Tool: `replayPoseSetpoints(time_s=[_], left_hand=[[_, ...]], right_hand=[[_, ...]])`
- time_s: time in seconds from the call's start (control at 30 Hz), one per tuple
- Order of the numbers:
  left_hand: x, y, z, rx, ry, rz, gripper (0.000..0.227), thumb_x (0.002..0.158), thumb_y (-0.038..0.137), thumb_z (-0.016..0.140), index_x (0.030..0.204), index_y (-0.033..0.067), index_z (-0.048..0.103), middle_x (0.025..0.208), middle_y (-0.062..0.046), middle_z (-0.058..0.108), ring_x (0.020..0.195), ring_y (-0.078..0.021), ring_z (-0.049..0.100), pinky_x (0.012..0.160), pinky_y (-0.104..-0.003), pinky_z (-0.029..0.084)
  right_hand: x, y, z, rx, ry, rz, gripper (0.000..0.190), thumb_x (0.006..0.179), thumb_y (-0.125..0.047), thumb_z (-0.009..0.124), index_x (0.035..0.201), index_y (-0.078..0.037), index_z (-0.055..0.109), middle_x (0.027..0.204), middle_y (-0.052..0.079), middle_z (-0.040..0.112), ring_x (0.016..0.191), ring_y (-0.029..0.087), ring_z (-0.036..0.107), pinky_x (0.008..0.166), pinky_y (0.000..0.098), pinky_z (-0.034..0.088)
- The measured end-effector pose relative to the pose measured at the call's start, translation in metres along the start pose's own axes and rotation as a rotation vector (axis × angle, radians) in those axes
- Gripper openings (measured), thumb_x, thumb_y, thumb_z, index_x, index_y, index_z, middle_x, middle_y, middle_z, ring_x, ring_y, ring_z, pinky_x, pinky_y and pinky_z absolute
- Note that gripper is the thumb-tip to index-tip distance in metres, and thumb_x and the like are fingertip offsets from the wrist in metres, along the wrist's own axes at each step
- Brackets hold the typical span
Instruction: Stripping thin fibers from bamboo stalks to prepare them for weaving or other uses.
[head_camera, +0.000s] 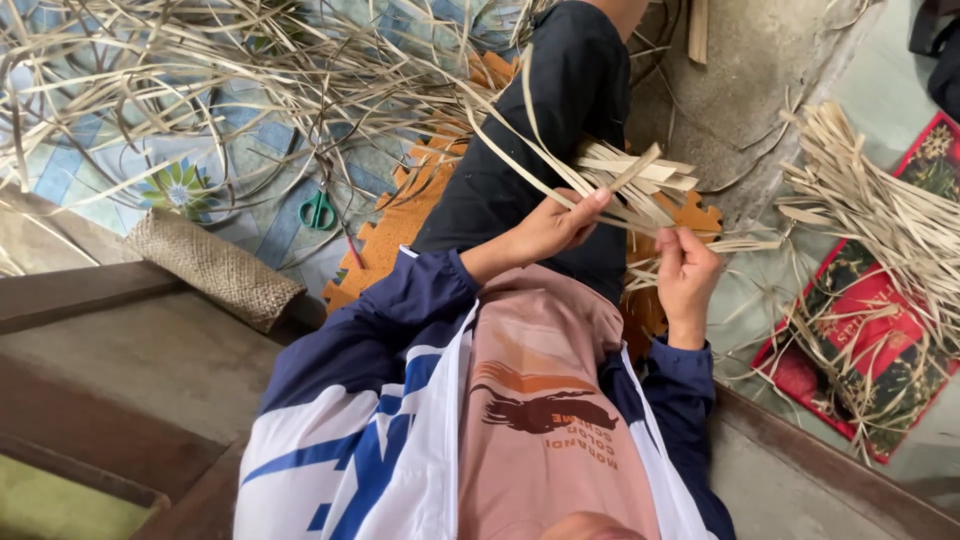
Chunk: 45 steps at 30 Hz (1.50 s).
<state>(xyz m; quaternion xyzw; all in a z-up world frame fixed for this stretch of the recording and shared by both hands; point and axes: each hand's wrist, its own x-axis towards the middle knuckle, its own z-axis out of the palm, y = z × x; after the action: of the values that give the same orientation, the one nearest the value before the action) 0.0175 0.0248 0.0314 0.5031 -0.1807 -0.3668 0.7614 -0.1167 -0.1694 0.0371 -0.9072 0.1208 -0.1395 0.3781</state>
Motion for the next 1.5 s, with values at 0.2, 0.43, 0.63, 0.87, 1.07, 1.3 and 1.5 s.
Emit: replayPoseSetpoints(time_s=[0.2,0.43,0.63,0.87,1.07,1.3,1.5], left_hand=[[0.004,0.019,-0.004,-0.261,0.050,0.039,0.055,0.108,0.042,0.049,0.061,0.0139,0.046,0.042,0.001,0.034,0.029,-0.0062,0.032,0.028,-0.018,0.030],[0.009,0.075,-0.039,-0.273,0.129,-0.090,0.053,0.096,0.054,0.054,0.061,0.0166,0.039,0.048,0.005,0.029,0.033,-0.0056,0.027,0.028,-0.022,0.022],[0.004,0.124,-0.092,-0.224,0.216,-0.128,0.050,0.088,0.062,0.055,0.073,0.0141,0.050,0.049,0.006,0.031,0.036,-0.0050,0.021,0.033,-0.024,0.014],[0.028,0.049,-0.102,0.079,0.289,0.007,0.040,0.103,0.038,0.056,0.070,0.0141,0.054,0.058,0.006,0.045,0.048,-0.0053,0.041,0.044,-0.023,0.028],[0.031,0.032,-0.027,0.240,0.026,0.033,0.048,0.104,0.041,0.052,0.070,0.0087,0.061,0.057,0.006,0.048,0.047,-0.0039,0.037,0.043,-0.021,0.029],[0.018,0.042,-0.006,0.570,0.002,0.340,0.046,0.104,0.034,0.064,0.067,0.0072,0.056,0.055,-0.015,0.058,0.052,-0.0279,0.063,0.051,-0.037,0.049],[0.009,0.036,-0.020,1.110,0.189,0.203,0.042,0.100,0.054,0.059,0.088,0.0131,0.059,0.069,-0.011,0.071,0.073,-0.0379,0.074,0.066,-0.051,0.058]], right_hand=[[0.001,0.045,-0.005,-0.254,0.328,-0.141,0.038,0.115,-0.017,0.068,0.078,-0.011,0.062,0.068,0.009,0.066,0.069,0.036,0.069,0.067,0.0369,0.054],[0.006,0.096,-0.032,-0.346,0.398,-0.102,0.026,0.110,-0.004,0.068,0.084,-0.002,0.066,0.068,0.012,0.066,0.059,0.031,0.058,0.060,0.0383,0.048],[-0.022,0.190,-0.061,-0.435,0.472,0.071,0.016,0.112,-0.001,0.068,0.098,0.001,0.075,0.071,0.007,0.064,0.056,0.017,0.050,0.052,0.0306,0.041],[-0.064,0.256,-0.075,-0.881,0.217,0.550,0.012,0.093,-0.009,0.072,0.094,0.003,0.074,0.080,0.024,0.071,0.067,0.046,0.067,0.062,0.0517,0.056],[0.029,0.015,-0.047,-0.211,0.337,-0.148,0.034,0.108,-0.008,0.059,0.139,0.005,0.055,0.136,0.024,0.059,0.129,0.040,0.053,0.111,0.0536,0.043],[0.056,-0.068,0.024,0.169,-0.023,-0.215,0.019,0.106,-0.001,0.051,0.110,0.006,0.068,0.095,0.026,0.068,0.096,0.051,0.064,0.088,0.0527,0.049],[0.045,-0.088,0.054,0.380,-0.077,-0.126,0.029,0.111,-0.012,0.049,0.095,-0.004,0.072,0.085,0.010,0.066,0.079,0.026,0.069,0.079,0.0403,0.056]])
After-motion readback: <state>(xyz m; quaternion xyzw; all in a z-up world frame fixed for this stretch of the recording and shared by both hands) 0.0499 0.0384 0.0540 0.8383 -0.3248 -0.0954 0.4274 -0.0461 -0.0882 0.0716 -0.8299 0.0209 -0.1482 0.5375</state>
